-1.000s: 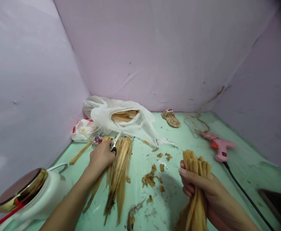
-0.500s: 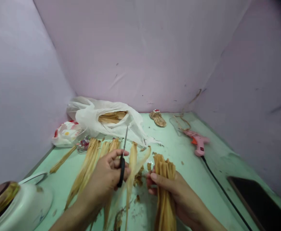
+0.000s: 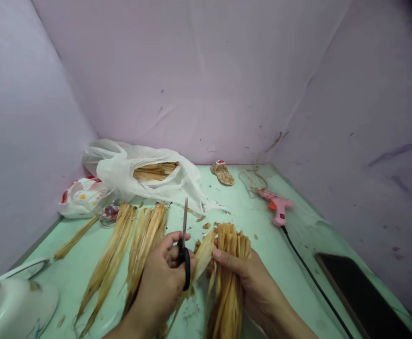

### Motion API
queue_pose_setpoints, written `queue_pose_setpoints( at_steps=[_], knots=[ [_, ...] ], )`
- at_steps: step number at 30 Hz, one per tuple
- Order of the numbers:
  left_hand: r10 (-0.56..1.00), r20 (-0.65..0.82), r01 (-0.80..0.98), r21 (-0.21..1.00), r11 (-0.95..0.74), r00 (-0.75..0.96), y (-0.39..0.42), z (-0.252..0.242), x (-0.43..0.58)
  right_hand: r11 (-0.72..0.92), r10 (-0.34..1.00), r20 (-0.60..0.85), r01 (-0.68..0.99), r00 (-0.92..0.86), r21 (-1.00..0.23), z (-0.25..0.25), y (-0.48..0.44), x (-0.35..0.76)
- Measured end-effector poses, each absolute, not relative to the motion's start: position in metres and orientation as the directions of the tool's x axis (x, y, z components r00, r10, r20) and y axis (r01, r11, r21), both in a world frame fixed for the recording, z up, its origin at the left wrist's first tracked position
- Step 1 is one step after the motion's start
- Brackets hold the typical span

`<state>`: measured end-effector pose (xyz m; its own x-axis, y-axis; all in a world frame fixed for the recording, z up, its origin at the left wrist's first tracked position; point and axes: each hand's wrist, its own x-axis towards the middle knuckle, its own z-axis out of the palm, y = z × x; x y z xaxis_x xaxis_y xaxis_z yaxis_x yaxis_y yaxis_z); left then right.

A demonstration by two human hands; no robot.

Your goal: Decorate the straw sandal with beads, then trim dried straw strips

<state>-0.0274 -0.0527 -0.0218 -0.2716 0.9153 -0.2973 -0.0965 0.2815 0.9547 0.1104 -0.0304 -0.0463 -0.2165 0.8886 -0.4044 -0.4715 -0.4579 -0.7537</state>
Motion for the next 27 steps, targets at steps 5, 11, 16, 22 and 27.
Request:
queue_pose_setpoints(
  at_steps=[5, 11, 16, 22, 27],
  knots=[
    [0.886, -0.296, -0.146, 0.955, 0.26, -0.357, -0.048, -0.024, -0.033, -0.417, 0.909, -0.362, -0.46, -0.207, -0.784, -0.045, -0.032, 0.112],
    [0.857, -0.407, -0.272, 0.904, 0.329, -0.317, -0.048, -0.029, -0.03, -0.384, 0.913, -0.282, -0.38, -0.296, -0.842, -0.039, -0.039, 0.114],
    [0.888, -0.397, -0.317, 0.894, 0.317, -0.232, -0.054, -0.026, -0.026, -0.358, 0.864, -0.2, -0.283, -0.461, -0.89, -0.035, -0.039, 0.11],
    [0.931, -0.344, -0.306, 0.905, 0.294, -0.123, -0.056, -0.031, -0.029, -0.339, 0.808, -0.141, -0.257, -0.572, -0.905, -0.028, -0.037, 0.108],
    [0.944, -0.329, -0.345, 0.889, 0.301, -0.027, -0.058, -0.037, -0.028, -0.349, 0.802, -0.158, -0.236, -0.577, -0.907, -0.03, -0.037, 0.112]
  ],
)
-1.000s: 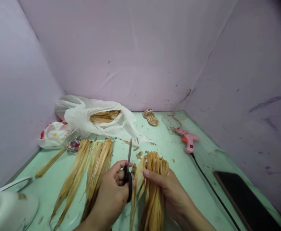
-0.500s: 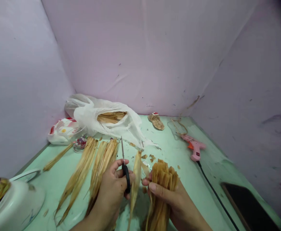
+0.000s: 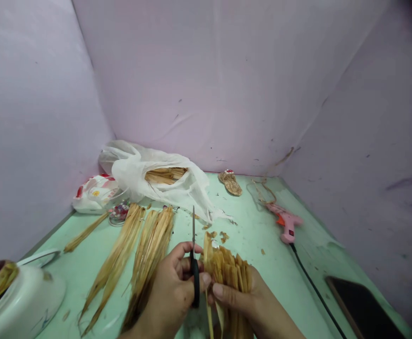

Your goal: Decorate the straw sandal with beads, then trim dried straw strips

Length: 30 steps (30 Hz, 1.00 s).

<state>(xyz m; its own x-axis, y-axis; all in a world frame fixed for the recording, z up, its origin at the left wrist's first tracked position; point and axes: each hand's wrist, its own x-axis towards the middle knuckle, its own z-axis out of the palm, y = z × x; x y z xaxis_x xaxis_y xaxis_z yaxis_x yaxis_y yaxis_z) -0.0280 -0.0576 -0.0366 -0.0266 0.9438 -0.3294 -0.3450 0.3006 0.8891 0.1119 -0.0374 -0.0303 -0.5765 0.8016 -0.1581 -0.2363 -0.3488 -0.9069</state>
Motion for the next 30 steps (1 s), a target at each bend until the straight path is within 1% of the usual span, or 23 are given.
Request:
queue_pose_setpoints(
  at_steps=[2, 4, 7, 10, 12, 13, 17, 21, 26, 30],
  knots=[
    [0.952, -0.306, -0.34, 0.896, 0.285, -0.009, -0.058, -0.039, -0.028, -0.382, 0.802, -0.192, -0.238, -0.566, -0.893, -0.032, -0.038, 0.112],
    [0.958, -0.287, -0.324, 0.909, 0.263, -0.027, -0.059, -0.04, -0.028, -0.418, 0.805, -0.23, -0.247, -0.547, -0.874, -0.035, -0.039, 0.112],
    [0.953, -0.299, -0.319, 0.908, 0.271, -0.044, -0.058, -0.037, -0.029, -0.402, 0.832, -0.245, -0.239, -0.497, -0.884, -0.04, -0.039, 0.111],
    [0.939, -0.337, -0.332, 0.896, 0.296, -0.074, -0.057, -0.032, -0.029, -0.354, 0.894, -0.27, -0.198, -0.357, -0.914, -0.043, -0.038, 0.111],
    [0.934, -0.348, -0.336, 0.892, 0.303, -0.08, -0.058, -0.032, -0.027, -0.363, 0.916, -0.314, -0.185, -0.251, -0.913, -0.043, -0.037, 0.111],
    [0.937, -0.342, -0.339, 0.891, 0.301, -0.069, -0.058, -0.033, -0.026, -0.372, 0.917, -0.327, -0.198, -0.228, -0.907, -0.043, -0.037, 0.111],
    [0.956, -0.293, -0.374, 0.885, 0.278, 0.018, -0.059, -0.038, -0.021, -0.399, 0.902, -0.309, -0.306, -0.302, -0.864, -0.045, -0.037, 0.11],
    [0.95, -0.31, -0.371, 0.885, 0.28, -0.022, -0.06, -0.036, -0.02, -0.453, 0.877, -0.332, -0.371, -0.347, -0.81, -0.048, -0.037, 0.108],
    [0.944, -0.318, -0.352, 0.897, 0.268, -0.091, -0.062, -0.034, -0.019, -0.475, 0.861, -0.321, -0.4, -0.394, -0.784, -0.047, -0.039, 0.104],
    [0.942, -0.331, -0.303, 0.905, 0.298, -0.062, -0.064, -0.037, -0.015, -0.489, 0.859, -0.338, -0.421, -0.384, -0.764, -0.044, -0.041, 0.102]
  ],
)
